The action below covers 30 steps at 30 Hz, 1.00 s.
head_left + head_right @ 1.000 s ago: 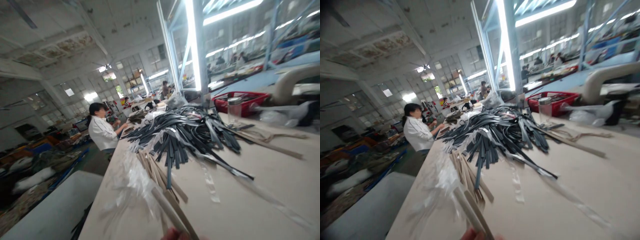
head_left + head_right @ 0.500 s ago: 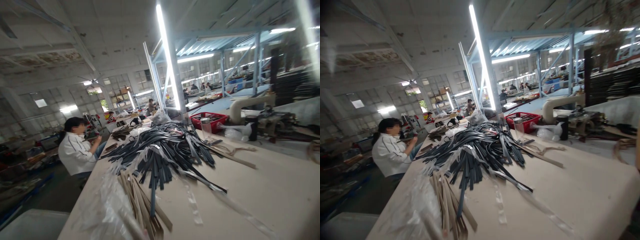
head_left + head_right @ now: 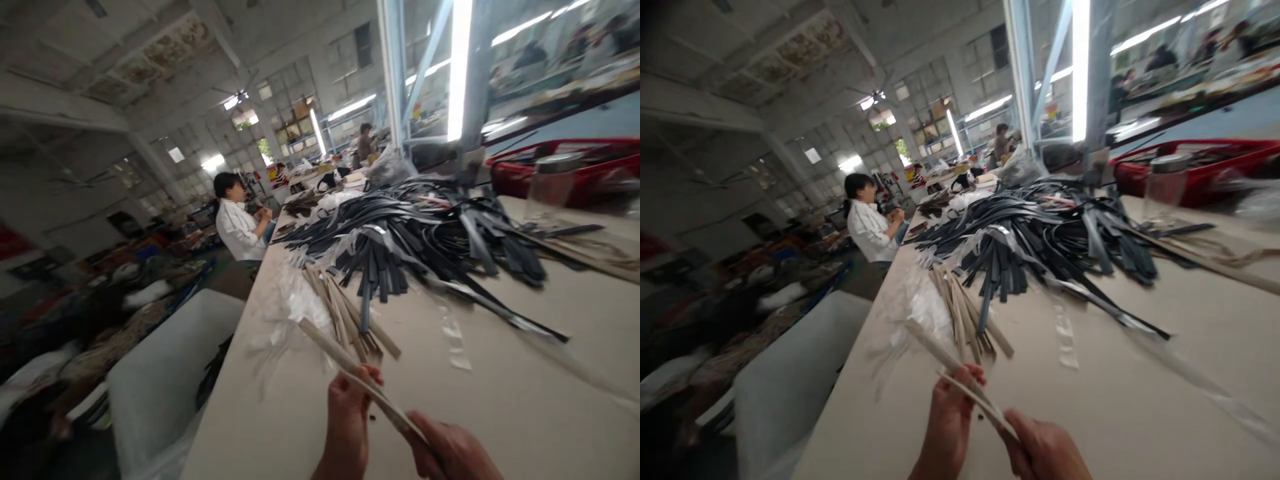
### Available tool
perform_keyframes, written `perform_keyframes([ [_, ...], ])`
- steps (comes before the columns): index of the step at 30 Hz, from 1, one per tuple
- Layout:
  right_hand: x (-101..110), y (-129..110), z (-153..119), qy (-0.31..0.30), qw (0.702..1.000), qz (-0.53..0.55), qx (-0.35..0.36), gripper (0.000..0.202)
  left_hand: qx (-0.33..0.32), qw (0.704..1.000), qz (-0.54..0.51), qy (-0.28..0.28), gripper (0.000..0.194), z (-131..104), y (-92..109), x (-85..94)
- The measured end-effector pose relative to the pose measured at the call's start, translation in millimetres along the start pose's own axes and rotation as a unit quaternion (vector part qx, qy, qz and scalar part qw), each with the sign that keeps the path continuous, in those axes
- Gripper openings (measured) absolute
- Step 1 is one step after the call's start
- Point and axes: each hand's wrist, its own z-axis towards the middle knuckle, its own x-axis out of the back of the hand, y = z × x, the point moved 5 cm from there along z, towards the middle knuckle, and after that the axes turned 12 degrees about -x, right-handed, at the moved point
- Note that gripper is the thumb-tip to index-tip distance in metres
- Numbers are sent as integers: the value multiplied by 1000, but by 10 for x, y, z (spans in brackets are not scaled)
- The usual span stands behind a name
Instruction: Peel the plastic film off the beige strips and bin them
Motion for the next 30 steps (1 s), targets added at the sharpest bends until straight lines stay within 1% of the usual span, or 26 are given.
perform_keyframes([
  [2,43,-53,-8,7,1000,22,18,28,30,999,-1,-38,33,-99,-149,-9],
  [3,65,-82,-19,13,999,26,32,28,31,998,-3,-48,32,-113,-176,-10],
  [4,80,-105,-32,16,999,27,41,28,20,998,-7,-53,34,-94,-152,-5],
  [5,84,-119,-45,14,999,26,45,29,-1,999,-18,-48,38,-44,-80,8],
  [7,58,-123,-66,-5,999,21,39,32,-51,997,-60,-9,44,103,140,68],
  [9,19,-106,-72,-11,999,20,33,34,-66,993,-86,41,39,217,303,141],
  [10,1,-95,-69,-5,999,23,34,34,-60,993,-86,50,35,231,326,158],
  [11,-19,-85,-61,1,999,27,36,35,-50,995,-80,45,31,211,305,158],
  [13,-71,-72,-36,-4,999,33,32,35,-28,997,-70,13,28,83,162,130],
  [14,-99,-72,-22,-16,999,35,25,35,-21,997,-69,2,28,-3,66,121],
  [16,-148,-94,3,-54,998,38,3,36,-17,998,-68,0,31,-141,-87,134],
  [17,-165,-116,12,-79,996,39,-8,38,-21,998,-63,1,34,-169,-111,156],
  [18,-169,-139,21,-102,994,41,-20,40,-30,998,-55,4,36,-163,-83,195],
  [19,-157,-159,31,-122,991,44,-33,43,-44,998,-45,11,38,-123,6,258],
  [20,-123,-171,46,-136,988,53,-48,45,-65,997,-31,31,37,-61,159,357],
  [21,-60,-169,69,-138,986,71,-65,47,-93,993,-17,63,36,8,374,497],
  [22,34,-146,101,-128,983,95,-86,49,-125,987,-4,105,32,67,639,676],
  [23,161,-98,138,-106,981,121,-111,53,-167,971,20,170,25,94,946,906],
  [24,315,-28,176,-76,978,142,-136,58,-193,955,27,222,24,91,1252,1147],
  [25,489,59,212,-43,975,152,-157,63,-204,945,42,253,23,63,1543,1393],
  [26,676,159,242,-11,973,147,-176,67,-223,915,110,319,22,-26,1843,1684],
  [27,862,264,266,13,974,123,-192,68,-241,881,183,363,19,-137,2120,1961],
  [28,1044,368,284,33,975,86,-202,68,-247,858,247,376,16,-242,2344,2218],
  [29,1211,466,298,49,976,42,-210,66,-242,828,303,404,14,-366,2513,2484],
  [30,1358,554,309,64,974,-3,-217,64,-207,810,353,421,16,-471,2605,2740],
])
